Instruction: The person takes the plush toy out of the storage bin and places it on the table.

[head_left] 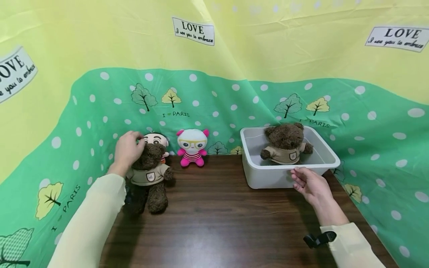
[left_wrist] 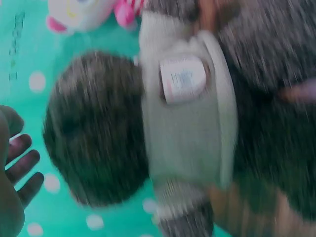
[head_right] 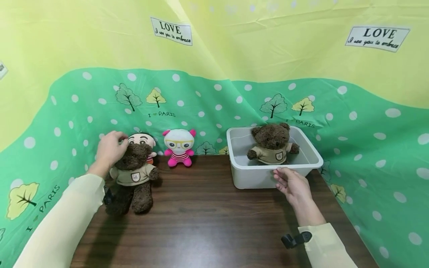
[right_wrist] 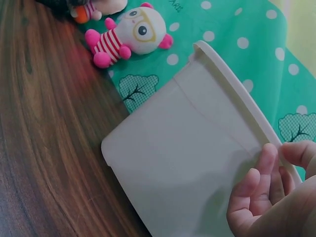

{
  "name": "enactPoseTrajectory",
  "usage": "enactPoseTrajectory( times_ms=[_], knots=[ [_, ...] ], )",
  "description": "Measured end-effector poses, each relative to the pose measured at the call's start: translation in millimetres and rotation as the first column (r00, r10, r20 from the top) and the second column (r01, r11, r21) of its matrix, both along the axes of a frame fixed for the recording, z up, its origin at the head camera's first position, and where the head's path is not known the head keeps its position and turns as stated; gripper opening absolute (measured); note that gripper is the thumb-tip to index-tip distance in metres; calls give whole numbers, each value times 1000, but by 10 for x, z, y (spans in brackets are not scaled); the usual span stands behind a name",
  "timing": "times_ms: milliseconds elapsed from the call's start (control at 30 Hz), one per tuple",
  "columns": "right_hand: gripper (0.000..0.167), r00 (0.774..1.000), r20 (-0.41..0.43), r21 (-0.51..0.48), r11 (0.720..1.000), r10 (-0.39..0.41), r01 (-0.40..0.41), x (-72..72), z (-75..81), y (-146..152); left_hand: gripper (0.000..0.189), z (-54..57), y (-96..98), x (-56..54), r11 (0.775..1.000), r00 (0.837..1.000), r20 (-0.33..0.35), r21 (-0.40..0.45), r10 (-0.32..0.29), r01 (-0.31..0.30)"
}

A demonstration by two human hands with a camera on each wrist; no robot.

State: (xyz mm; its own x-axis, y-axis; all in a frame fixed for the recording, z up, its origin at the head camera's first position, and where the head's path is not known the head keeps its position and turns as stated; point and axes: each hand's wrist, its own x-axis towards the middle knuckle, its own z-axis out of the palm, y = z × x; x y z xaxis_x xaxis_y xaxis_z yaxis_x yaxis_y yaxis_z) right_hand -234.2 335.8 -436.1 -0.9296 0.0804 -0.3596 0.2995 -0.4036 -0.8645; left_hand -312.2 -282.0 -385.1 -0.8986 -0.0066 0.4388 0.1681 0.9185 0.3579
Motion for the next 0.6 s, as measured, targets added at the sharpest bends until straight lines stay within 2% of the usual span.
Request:
enactPoseTrajectory(
  times_ms=[67,167,300,367,467,600],
  knots=[
    [13,1000,9,0,1000,-10,10,-6,-5,4,26,6,179,-82,999,999,-28,8,-31,31],
    [14,1000,16,1,1000,-20,20,-16,-12,8,27,55,505,-177,995,995,2,26,-99,99],
    [14,1000,17,2,1000,-22,22,-18,-10,9,27,162,1008,-304,978,979,49,84,-197,192],
    [14,1000,17,2,1000,-19,19,-17,-12,11,29,240,1266,-370,964,966,73,118,-247,238],
    [14,1000,19,-3,1000,-21,21,-10,-16,13,35,389,1643,-448,936,931,149,171,-333,308],
    [15,999,21,-6,1000,-25,25,8,-19,5,43,571,2095,-528,897,863,260,215,-434,386]
  ],
)
